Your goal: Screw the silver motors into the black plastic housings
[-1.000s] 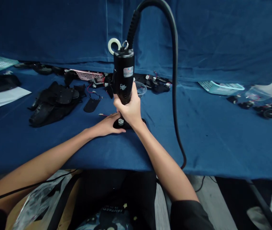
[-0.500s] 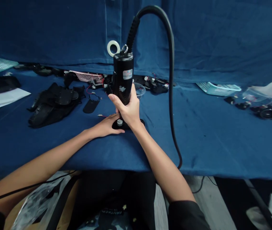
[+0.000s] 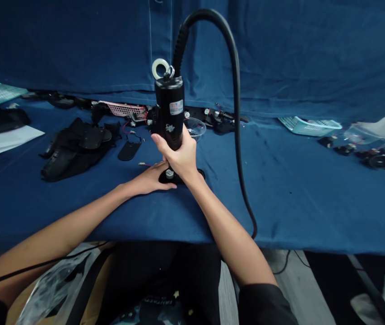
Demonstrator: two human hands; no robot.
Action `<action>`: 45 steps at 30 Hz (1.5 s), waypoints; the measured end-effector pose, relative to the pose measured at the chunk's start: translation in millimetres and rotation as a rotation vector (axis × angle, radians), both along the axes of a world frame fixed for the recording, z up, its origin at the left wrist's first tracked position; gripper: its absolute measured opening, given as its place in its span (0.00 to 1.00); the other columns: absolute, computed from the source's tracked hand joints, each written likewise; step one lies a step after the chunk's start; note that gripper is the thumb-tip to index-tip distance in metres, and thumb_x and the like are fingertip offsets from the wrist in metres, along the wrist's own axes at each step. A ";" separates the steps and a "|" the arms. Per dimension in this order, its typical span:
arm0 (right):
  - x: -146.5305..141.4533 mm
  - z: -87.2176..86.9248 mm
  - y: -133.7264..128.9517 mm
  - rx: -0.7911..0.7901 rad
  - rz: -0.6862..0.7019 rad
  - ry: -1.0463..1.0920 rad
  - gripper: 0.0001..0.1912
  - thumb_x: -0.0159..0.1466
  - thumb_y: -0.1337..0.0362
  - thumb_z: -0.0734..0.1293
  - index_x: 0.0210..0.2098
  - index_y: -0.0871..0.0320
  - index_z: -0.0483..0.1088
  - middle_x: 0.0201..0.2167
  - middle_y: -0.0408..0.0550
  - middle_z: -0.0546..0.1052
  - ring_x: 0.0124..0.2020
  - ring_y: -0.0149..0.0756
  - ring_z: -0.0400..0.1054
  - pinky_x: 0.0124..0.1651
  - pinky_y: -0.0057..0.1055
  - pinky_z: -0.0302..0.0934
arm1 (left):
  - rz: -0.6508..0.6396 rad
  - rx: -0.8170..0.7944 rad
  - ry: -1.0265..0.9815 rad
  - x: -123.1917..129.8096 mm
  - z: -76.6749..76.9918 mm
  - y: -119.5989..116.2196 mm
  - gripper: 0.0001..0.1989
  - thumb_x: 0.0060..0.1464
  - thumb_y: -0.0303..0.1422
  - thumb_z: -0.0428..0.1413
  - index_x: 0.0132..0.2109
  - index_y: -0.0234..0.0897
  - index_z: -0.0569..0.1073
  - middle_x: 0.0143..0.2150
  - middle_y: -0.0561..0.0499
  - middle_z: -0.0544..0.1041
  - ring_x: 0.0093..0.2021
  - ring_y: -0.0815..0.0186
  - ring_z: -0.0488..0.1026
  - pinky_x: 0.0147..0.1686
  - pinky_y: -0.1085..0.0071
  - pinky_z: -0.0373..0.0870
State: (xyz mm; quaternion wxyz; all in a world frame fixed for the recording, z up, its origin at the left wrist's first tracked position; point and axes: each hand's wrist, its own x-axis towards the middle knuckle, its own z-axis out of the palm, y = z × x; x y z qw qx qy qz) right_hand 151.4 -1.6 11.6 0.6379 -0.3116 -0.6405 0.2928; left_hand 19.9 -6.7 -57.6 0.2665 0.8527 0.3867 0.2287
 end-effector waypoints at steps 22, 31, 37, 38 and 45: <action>2.7 -3.4 -2.2 -0.030 0.013 0.023 0.18 0.59 0.49 0.67 0.31 0.55 0.59 0.16 0.35 0.65 0.14 0.25 0.59 0.18 0.27 0.57 | 0.011 -0.025 0.019 0.1 1.5 -0.7 0.37 0.51 0.50 0.59 0.62 0.35 0.61 0.63 0.39 0.64 0.63 0.49 0.59 0.61 0.54 0.56; 2.4 -3.1 -1.0 -0.058 -0.003 0.051 0.18 0.60 0.48 0.66 0.31 0.55 0.59 0.16 0.35 0.65 0.13 0.24 0.58 0.17 0.26 0.55 | -0.013 0.006 -0.036 -0.8 -1.9 0.6 0.34 0.50 0.49 0.60 0.59 0.38 0.64 0.61 0.41 0.66 0.61 0.50 0.62 0.60 0.55 0.58; 4.6 -5.0 1.2 -0.071 0.010 0.079 0.18 0.60 0.48 0.66 0.33 0.54 0.59 0.15 0.34 0.65 0.13 0.24 0.58 0.17 0.25 0.55 | -0.022 0.015 -0.058 -0.4 -2.4 1.1 0.32 0.50 0.47 0.61 0.57 0.36 0.65 0.58 0.40 0.68 0.58 0.51 0.65 0.58 0.56 0.60; 5.0 -5.5 1.9 -0.075 0.014 0.086 0.18 0.61 0.48 0.65 0.33 0.54 0.59 0.15 0.34 0.65 0.13 0.24 0.58 0.17 0.25 0.55 | -0.023 0.015 -0.063 -0.3 -2.2 1.1 0.31 0.49 0.47 0.61 0.56 0.36 0.65 0.57 0.40 0.68 0.57 0.52 0.65 0.58 0.56 0.61; 5.9 -6.4 2.3 -0.070 -0.016 0.065 0.18 0.60 0.47 0.66 0.34 0.53 0.59 0.16 0.35 0.65 0.14 0.26 0.59 0.19 0.27 0.57 | -0.026 0.021 -0.074 0.5 -2.3 1.8 0.30 0.49 0.47 0.61 0.55 0.39 0.65 0.55 0.43 0.69 0.56 0.52 0.66 0.56 0.56 0.61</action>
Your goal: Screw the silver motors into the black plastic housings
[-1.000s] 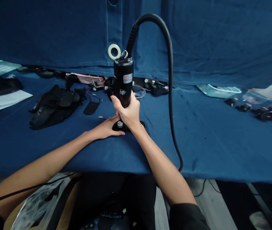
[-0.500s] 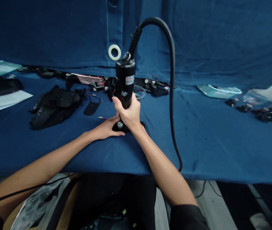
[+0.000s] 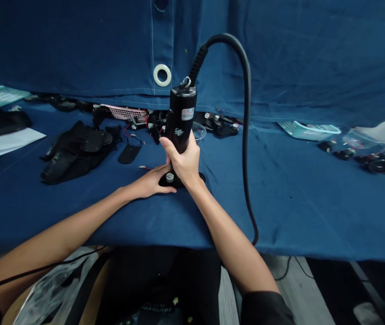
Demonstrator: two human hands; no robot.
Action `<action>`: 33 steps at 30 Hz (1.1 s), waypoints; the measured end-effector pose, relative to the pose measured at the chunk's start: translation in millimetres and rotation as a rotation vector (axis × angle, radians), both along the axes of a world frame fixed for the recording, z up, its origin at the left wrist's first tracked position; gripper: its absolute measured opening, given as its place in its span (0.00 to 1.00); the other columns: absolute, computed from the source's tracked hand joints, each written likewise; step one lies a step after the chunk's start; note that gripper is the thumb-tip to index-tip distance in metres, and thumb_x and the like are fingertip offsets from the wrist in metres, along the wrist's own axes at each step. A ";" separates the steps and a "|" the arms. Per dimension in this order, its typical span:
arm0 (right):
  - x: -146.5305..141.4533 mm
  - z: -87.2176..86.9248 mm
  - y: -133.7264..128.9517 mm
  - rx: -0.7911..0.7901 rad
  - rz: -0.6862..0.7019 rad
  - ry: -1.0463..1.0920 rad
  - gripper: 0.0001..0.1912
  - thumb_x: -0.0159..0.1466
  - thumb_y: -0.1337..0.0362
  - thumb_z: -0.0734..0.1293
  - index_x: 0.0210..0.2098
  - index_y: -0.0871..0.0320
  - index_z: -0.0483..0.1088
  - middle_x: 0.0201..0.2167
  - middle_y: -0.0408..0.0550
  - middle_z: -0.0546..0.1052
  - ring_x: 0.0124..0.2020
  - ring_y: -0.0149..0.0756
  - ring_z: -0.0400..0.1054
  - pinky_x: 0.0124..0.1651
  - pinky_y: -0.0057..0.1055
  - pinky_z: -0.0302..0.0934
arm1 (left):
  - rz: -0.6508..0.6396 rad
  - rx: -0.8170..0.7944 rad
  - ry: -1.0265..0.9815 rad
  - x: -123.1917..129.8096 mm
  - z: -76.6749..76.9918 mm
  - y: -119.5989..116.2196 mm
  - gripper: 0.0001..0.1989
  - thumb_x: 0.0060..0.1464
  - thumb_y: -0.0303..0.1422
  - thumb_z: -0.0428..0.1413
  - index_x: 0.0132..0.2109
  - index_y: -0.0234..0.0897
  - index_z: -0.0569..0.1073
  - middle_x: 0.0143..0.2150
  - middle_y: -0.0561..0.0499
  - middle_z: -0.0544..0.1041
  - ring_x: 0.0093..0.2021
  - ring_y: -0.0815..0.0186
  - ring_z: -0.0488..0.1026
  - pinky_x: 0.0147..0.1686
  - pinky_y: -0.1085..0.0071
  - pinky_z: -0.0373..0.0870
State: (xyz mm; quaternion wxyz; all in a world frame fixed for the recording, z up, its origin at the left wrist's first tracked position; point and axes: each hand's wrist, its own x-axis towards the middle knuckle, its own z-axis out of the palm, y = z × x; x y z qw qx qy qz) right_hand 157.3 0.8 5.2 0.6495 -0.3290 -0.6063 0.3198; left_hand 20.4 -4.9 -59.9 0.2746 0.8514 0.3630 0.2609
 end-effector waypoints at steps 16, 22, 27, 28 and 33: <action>1.7 15.7 -5.7 -0.064 0.034 0.001 0.17 0.59 0.49 0.67 0.32 0.55 0.60 0.16 0.36 0.65 0.15 0.26 0.59 0.20 0.28 0.57 | 0.000 0.006 0.034 -1.1 1.7 0.5 0.27 0.50 0.48 0.61 0.52 0.38 0.66 0.50 0.45 0.70 0.52 0.53 0.68 0.52 0.59 0.64; -2.1 19.3 -9.2 -0.084 0.081 -0.029 0.19 0.59 0.50 0.68 0.25 0.55 0.60 0.13 0.37 0.64 0.14 0.26 0.57 0.20 0.29 0.56 | -0.006 0.012 0.024 -1.3 3.3 -1.0 0.27 0.50 0.47 0.61 0.52 0.38 0.66 0.52 0.45 0.70 0.53 0.54 0.67 0.53 0.59 0.64; -2.0 17.3 -7.2 -0.090 0.097 -0.018 0.20 0.58 0.49 0.68 0.24 0.56 0.59 0.13 0.37 0.64 0.14 0.25 0.57 0.18 0.28 0.56 | 0.002 0.012 0.051 -1.1 8.2 -3.2 0.26 0.50 0.48 0.60 0.51 0.38 0.67 0.50 0.45 0.71 0.51 0.55 0.69 0.51 0.61 0.66; -2.0 16.9 -6.9 -0.090 0.100 -0.018 0.20 0.58 0.49 0.68 0.24 0.56 0.59 0.13 0.37 0.64 0.14 0.25 0.57 0.18 0.28 0.56 | -0.001 0.013 0.057 -1.1 9.4 -3.4 0.27 0.50 0.48 0.60 0.51 0.37 0.67 0.50 0.45 0.71 0.50 0.55 0.70 0.51 0.62 0.66; -2.7 15.3 -5.7 -0.088 0.079 -0.003 0.20 0.58 0.49 0.68 0.23 0.56 0.59 0.13 0.37 0.64 0.13 0.25 0.57 0.17 0.28 0.55 | -0.015 0.008 0.062 -1.6 13.4 -3.2 0.27 0.50 0.48 0.60 0.52 0.36 0.67 0.50 0.45 0.72 0.50 0.55 0.70 0.50 0.63 0.66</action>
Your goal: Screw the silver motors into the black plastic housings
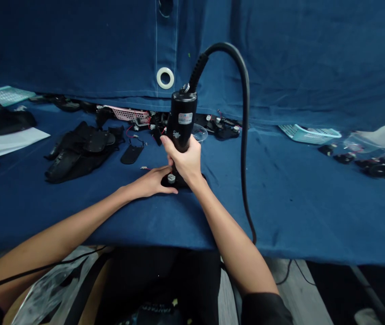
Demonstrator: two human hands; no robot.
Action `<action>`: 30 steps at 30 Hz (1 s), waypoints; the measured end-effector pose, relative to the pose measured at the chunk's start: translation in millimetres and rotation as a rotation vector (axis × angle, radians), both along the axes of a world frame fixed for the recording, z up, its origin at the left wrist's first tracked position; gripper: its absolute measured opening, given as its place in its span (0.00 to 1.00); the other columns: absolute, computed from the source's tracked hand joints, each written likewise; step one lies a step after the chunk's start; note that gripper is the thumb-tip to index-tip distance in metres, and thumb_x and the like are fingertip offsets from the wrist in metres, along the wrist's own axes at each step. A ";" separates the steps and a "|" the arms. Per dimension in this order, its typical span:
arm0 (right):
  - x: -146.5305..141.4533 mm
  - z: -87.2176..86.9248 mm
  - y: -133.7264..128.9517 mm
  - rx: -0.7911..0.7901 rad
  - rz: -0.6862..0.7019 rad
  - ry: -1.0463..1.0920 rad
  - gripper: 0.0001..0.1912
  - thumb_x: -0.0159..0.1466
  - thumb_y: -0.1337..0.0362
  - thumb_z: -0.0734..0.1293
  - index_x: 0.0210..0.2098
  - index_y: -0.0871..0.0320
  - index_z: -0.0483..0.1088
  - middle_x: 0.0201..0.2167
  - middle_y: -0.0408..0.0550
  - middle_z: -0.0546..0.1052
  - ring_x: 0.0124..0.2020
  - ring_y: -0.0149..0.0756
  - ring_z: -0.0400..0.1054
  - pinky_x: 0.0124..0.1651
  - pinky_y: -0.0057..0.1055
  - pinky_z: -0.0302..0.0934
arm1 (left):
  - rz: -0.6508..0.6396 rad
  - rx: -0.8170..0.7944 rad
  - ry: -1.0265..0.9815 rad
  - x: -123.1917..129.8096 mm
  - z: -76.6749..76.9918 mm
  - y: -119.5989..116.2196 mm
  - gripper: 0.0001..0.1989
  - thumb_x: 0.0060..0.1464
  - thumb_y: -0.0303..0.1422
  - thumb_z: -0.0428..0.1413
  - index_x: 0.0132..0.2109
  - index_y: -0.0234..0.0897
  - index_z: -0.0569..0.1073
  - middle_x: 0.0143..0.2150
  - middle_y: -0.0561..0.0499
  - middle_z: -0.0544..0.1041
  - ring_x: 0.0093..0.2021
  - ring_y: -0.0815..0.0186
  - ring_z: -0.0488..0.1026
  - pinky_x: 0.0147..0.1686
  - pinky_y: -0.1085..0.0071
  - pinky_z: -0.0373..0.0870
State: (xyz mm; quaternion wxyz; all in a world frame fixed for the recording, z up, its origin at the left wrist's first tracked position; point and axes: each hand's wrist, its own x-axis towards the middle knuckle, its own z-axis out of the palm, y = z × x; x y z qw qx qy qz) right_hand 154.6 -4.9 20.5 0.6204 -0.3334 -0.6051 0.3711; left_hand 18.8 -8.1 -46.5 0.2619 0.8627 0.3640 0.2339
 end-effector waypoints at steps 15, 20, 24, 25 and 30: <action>0.5 -1.9 0.3 0.003 0.016 -0.023 0.20 0.58 0.49 0.68 0.23 0.56 0.59 0.13 0.37 0.65 0.13 0.25 0.57 0.18 0.27 0.56 | 0.020 -0.034 0.001 -0.6 3.1 -1.1 0.28 0.49 0.48 0.61 0.52 0.37 0.68 0.51 0.44 0.73 0.51 0.53 0.71 0.49 0.61 0.67; 0.8 -2.0 0.6 -0.002 0.000 0.008 0.19 0.58 0.49 0.68 0.25 0.56 0.59 0.13 0.37 0.65 0.13 0.25 0.57 0.17 0.27 0.54 | 0.006 -0.012 -0.022 -0.6 0.2 0.1 0.27 0.49 0.48 0.61 0.50 0.36 0.68 0.49 0.45 0.74 0.49 0.55 0.71 0.49 0.63 0.67; 0.6 -1.9 1.0 0.009 -0.005 0.006 0.19 0.58 0.49 0.68 0.25 0.56 0.59 0.13 0.37 0.64 0.13 0.25 0.57 0.17 0.27 0.54 | 0.005 -0.026 -0.039 -0.6 -1.4 0.3 0.27 0.49 0.46 0.62 0.52 0.37 0.68 0.52 0.45 0.73 0.52 0.55 0.70 0.51 0.62 0.66; 0.6 -1.7 0.9 0.010 -0.008 0.003 0.20 0.58 0.49 0.68 0.25 0.56 0.59 0.13 0.37 0.64 0.13 0.25 0.57 0.17 0.27 0.55 | 0.007 -0.028 -0.040 -0.5 -1.6 0.3 0.27 0.49 0.46 0.62 0.52 0.37 0.68 0.52 0.45 0.73 0.52 0.55 0.70 0.52 0.61 0.65; 0.2 -0.9 0.2 0.010 -0.013 -0.002 0.20 0.58 0.49 0.68 0.25 0.56 0.59 0.13 0.36 0.64 0.13 0.25 0.58 0.18 0.27 0.56 | 0.016 -0.035 -0.040 -0.5 -1.9 -0.1 0.28 0.48 0.46 0.62 0.53 0.37 0.68 0.53 0.44 0.73 0.53 0.54 0.70 0.53 0.60 0.65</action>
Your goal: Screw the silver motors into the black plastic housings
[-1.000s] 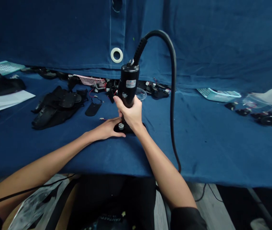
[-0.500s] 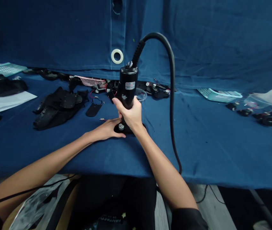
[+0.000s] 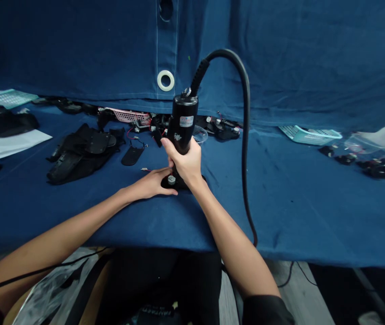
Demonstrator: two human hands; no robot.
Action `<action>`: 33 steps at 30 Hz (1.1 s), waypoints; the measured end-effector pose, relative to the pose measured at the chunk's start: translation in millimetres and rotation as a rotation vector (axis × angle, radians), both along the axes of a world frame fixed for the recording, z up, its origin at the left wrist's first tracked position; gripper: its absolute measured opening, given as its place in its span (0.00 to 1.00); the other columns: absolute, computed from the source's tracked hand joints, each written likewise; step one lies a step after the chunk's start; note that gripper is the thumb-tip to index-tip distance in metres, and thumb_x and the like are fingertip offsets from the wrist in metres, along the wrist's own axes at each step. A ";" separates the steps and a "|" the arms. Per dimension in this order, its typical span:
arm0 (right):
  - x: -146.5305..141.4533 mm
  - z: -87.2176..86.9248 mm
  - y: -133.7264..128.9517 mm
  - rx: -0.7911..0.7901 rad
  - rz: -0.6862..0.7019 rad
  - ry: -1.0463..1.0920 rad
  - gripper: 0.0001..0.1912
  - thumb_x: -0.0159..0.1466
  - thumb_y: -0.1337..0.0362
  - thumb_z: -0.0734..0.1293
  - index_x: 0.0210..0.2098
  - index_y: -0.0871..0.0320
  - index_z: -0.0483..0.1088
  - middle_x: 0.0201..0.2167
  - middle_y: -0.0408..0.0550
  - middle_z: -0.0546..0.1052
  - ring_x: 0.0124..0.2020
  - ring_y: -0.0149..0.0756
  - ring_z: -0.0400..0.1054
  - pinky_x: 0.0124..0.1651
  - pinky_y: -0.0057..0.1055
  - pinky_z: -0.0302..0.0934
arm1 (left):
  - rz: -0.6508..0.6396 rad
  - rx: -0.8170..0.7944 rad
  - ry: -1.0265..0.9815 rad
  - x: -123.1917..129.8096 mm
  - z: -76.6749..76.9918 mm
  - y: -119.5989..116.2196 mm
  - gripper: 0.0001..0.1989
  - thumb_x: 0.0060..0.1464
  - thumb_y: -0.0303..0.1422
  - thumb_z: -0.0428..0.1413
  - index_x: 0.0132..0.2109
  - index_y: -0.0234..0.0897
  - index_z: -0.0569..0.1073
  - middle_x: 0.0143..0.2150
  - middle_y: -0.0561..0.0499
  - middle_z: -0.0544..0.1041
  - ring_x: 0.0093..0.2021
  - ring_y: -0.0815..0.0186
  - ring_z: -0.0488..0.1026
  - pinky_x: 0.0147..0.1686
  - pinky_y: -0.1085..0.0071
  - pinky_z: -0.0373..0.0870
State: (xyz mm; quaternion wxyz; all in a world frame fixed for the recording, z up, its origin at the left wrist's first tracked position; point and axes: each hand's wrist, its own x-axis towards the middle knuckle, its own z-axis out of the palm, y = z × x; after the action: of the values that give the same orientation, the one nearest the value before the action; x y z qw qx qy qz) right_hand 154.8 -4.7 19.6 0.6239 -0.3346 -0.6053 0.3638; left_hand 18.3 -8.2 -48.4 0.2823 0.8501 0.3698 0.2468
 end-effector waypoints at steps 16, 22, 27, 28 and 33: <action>0.4 0.1 -0.9 -0.015 0.001 -0.001 0.19 0.58 0.49 0.68 0.26 0.55 0.60 0.13 0.36 0.64 0.13 0.26 0.58 0.17 0.27 0.55 | -0.006 0.009 -0.013 0.2 0.4 -1.5 0.27 0.49 0.46 0.61 0.52 0.37 0.67 0.52 0.44 0.73 0.53 0.54 0.70 0.53 0.61 0.65; -0.1 1.1 -1.3 -0.003 0.013 0.005 0.19 0.58 0.50 0.69 0.25 0.56 0.59 0.13 0.37 0.64 0.13 0.26 0.57 0.17 0.27 0.54 | 0.005 0.011 0.001 0.1 -3.3 -0.3 0.31 0.49 0.47 0.61 0.55 0.36 0.66 0.55 0.42 0.71 0.55 0.53 0.68 0.55 0.61 0.64; -0.4 2.9 -3.2 -0.015 0.003 -0.011 0.19 0.58 0.50 0.68 0.25 0.56 0.59 0.13 0.37 0.64 0.13 0.26 0.57 0.18 0.27 0.54 | -0.002 0.014 0.002 0.2 -4.6 0.7 0.30 0.50 0.47 0.61 0.55 0.36 0.66 0.55 0.43 0.71 0.55 0.53 0.68 0.55 0.61 0.64; -0.4 3.3 -3.7 -0.014 0.005 -0.009 0.19 0.59 0.50 0.68 0.25 0.56 0.59 0.13 0.37 0.64 0.13 0.26 0.57 0.18 0.27 0.54 | -0.001 0.012 0.000 0.3 -4.8 0.8 0.30 0.50 0.47 0.61 0.55 0.36 0.66 0.55 0.43 0.71 0.55 0.53 0.68 0.55 0.61 0.64; -0.3 4.0 -4.9 -0.018 0.009 -0.015 0.18 0.59 0.51 0.68 0.26 0.55 0.59 0.13 0.37 0.64 0.14 0.26 0.57 0.19 0.27 0.55 | 0.000 0.013 0.000 0.1 -6.1 1.0 0.30 0.50 0.46 0.61 0.55 0.37 0.66 0.55 0.43 0.71 0.55 0.53 0.68 0.54 0.61 0.65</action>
State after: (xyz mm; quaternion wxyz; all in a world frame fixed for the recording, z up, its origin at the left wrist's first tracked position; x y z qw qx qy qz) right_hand 154.5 -9.6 23.5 0.6145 -0.3403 -0.6083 0.3695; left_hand 18.3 -7.1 -54.5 0.2768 0.8518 0.3684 0.2493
